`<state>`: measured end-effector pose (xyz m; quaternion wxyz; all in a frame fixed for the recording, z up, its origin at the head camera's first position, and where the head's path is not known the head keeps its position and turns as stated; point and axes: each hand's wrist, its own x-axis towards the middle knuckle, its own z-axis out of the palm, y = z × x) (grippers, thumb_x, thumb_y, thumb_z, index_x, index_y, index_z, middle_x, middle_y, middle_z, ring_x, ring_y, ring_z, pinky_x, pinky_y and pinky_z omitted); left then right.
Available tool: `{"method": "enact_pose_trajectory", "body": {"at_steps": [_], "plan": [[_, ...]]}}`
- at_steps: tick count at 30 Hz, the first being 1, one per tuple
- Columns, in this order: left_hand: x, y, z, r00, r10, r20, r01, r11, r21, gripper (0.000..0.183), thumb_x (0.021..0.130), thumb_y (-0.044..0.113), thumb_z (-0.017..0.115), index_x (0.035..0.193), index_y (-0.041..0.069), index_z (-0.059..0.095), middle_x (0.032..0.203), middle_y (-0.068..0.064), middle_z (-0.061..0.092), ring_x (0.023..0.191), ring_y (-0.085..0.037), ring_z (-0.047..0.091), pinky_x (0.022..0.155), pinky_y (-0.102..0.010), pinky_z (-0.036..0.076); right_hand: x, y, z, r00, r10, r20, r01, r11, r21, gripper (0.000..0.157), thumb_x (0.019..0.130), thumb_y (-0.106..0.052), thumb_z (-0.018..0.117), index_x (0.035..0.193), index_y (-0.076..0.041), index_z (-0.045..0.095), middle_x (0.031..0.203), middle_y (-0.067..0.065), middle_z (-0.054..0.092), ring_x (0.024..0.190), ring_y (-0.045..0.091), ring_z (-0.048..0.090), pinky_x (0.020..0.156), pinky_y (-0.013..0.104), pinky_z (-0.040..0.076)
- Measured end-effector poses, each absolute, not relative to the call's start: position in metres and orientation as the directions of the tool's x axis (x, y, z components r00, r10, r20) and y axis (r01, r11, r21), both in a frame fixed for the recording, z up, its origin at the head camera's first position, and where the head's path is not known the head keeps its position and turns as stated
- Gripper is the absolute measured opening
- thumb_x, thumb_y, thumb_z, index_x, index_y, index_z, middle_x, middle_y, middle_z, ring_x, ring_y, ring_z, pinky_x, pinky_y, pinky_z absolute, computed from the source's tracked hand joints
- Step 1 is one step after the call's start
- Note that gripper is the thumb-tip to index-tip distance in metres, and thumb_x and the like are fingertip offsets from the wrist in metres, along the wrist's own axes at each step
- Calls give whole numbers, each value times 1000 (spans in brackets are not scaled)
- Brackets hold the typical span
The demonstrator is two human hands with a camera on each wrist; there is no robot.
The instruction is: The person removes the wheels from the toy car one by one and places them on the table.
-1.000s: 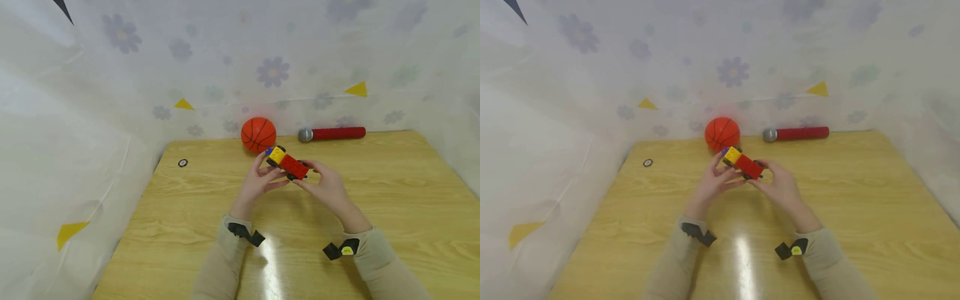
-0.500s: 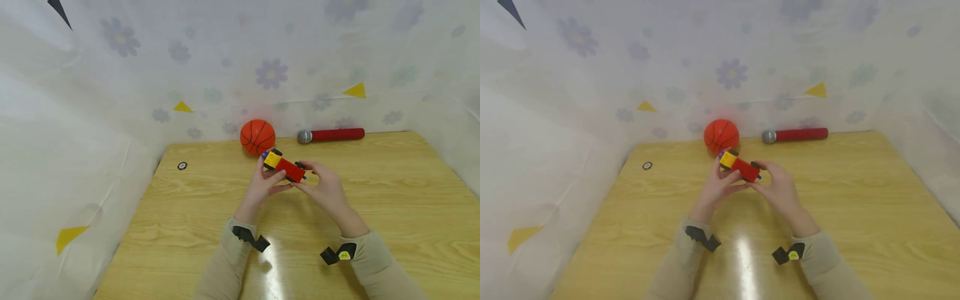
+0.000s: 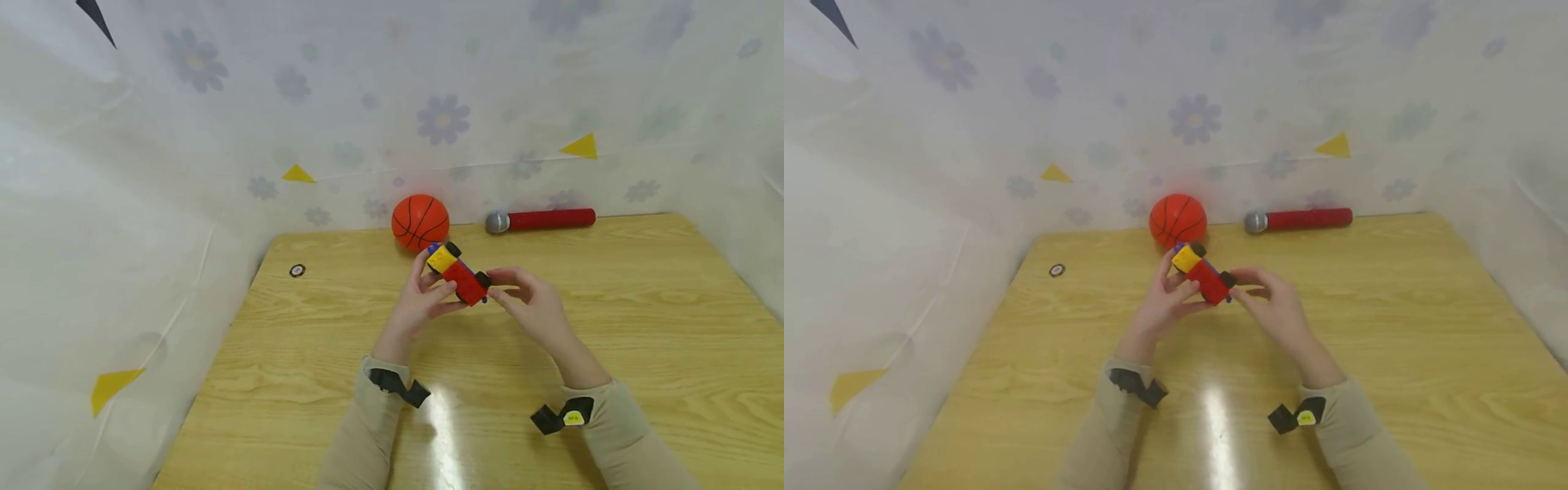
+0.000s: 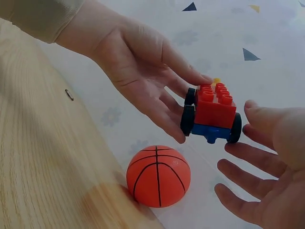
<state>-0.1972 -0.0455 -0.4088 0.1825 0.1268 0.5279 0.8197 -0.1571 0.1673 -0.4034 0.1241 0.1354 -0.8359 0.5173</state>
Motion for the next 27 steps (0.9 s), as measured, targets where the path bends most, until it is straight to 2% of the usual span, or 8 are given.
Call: {"method": "enact_pose_trajectory", "body": {"at_steps": [4, 9, 12, 16, 19, 24, 27], "plan": [[-196, -51, -406, -870, 492, 41, -157, -355, 922, 73, 99, -7, 49, 156, 31, 23, 152, -24, 39, 137, -40, 44, 96, -64, 47, -156, 169, -403, -953, -103, 286, -303, 386, -871, 35, 95, -18, 68, 127, -6, 64, 117, 16, 70, 97, -13, 58, 85, 6, 48], [-196, -55, -403, -837, 543, 67, -143, -335, 931, 75, 101, -5, 47, 157, 35, 19, 154, -22, 37, 138, -42, 43, 90, -52, 55, -156, 172, -401, -965, -143, 218, -258, 400, -880, 37, 97, -26, 65, 130, -8, 64, 123, 14, 68, 99, -11, 58, 85, 7, 48], [-195, -55, -402, -823, 562, 80, -142, -341, 929, 76, 101, -6, 44, 157, 39, 19, 156, -22, 35, 140, -43, 41, 85, -43, 59, -158, 173, -401, -971, -174, 162, -223, 424, -878, 39, 97, -29, 65, 130, -8, 65, 122, 14, 69, 102, 1, 62, 85, 11, 50], [-194, -55, -401, -813, 576, 80, -141, -328, 934, 76, 102, -7, 42, 158, 37, 15, 158, -22, 32, 141, -43, 38, 83, -35, 60, -158, 173, -400, -970, -222, 102, -194, 450, -871, 40, 97, -30, 65, 130, -7, 64, 121, 16, 69, 108, 25, 66, 88, 29, 57], [-193, -56, -401, -813, 578, 71, -133, -303, 944, 74, 102, -6, 42, 159, 33, 15, 158, -22, 32, 140, -43, 40, 86, -37, 59, -158, 173, -400, -967, -241, 83, -188, 455, -870, 40, 96, -28, 66, 129, -6, 64, 120, 17, 69, 107, 30, 66, 89, 38, 58], [-193, -55, -401, -828, 560, 30, -134, -251, 959, 71, 101, -3, 48, 157, 31, 21, 154, -22, 38, 135, -42, 47, 92, -49, 56, -159, 173, -402, -966, -245, 83, -194, 471, -861, 39, 93, -27, 70, 126, -6, 66, 115, 15, 71, 102, 28, 68, 85, 32, 59], [-194, -55, -400, -838, 546, 5, -147, -234, 961, 70, 100, -3, 50, 156, 30, 25, 152, -22, 41, 133, -40, 50, 92, -51, 55, -160, 172, -401, -964, -251, 83, -198, 480, -854, 39, 92, -26, 72, 124, -5, 67, 115, 15, 71, 102, 28, 68, 86, 34, 59]]}}
